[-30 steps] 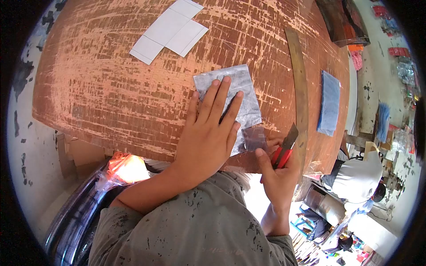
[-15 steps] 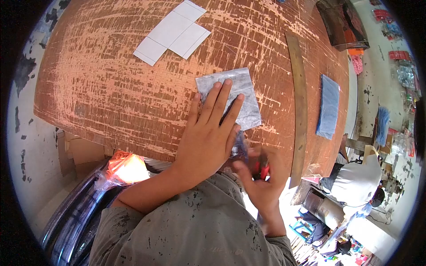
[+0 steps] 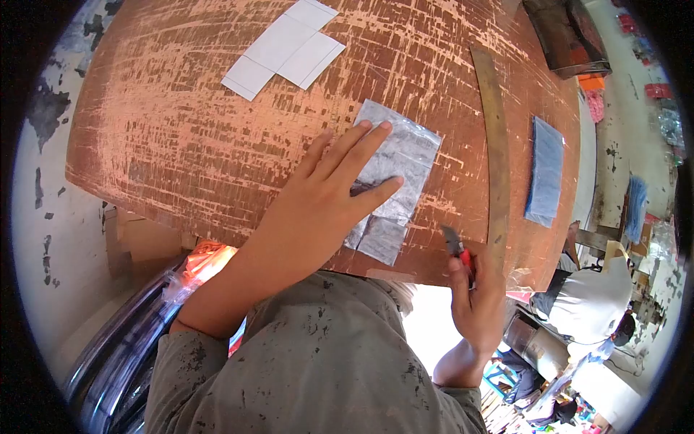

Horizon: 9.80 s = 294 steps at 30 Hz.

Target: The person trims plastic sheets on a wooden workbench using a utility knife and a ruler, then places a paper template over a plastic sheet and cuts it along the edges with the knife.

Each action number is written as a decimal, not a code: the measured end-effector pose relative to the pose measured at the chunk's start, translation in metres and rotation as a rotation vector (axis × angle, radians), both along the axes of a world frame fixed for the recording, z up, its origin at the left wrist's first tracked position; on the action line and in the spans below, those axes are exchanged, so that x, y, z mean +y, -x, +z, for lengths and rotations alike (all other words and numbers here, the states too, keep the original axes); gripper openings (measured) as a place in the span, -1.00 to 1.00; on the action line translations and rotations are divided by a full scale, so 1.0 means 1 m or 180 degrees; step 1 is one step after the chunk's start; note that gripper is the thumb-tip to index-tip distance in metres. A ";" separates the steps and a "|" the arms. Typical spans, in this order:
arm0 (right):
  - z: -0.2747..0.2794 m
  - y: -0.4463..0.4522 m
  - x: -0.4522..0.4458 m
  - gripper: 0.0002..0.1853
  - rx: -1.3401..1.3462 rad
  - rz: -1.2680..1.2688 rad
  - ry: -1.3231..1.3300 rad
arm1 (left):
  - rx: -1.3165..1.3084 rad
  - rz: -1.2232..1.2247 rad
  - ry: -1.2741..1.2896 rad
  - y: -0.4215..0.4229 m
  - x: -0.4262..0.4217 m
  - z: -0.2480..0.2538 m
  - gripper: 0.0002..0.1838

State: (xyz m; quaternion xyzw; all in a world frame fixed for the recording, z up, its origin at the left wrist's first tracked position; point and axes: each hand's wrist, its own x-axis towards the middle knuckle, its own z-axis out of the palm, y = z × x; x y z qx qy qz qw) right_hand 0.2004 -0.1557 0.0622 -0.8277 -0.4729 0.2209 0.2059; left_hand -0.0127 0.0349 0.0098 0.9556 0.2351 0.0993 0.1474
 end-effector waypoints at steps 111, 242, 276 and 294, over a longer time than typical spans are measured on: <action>-0.028 -0.049 -0.098 -0.03 -0.0730 -0.1282 0.0037 | -0.0518 0.0610 0.0497 0.020 -0.020 0.009 -0.04; -0.099 -0.035 -0.097 -0.52 0.3174 0.1037 -0.0039 | -0.0028 0.0578 0.0376 -0.014 -0.034 -0.011 0.20; -0.107 -0.036 -0.102 -0.53 0.3191 0.0864 0.0008 | 0.0009 0.0613 0.0349 -0.017 -0.036 -0.013 0.28; -0.032 -0.046 -0.114 -0.68 0.2386 -0.0258 0.0036 | 0.0197 0.0634 0.0310 -0.016 -0.034 -0.007 0.28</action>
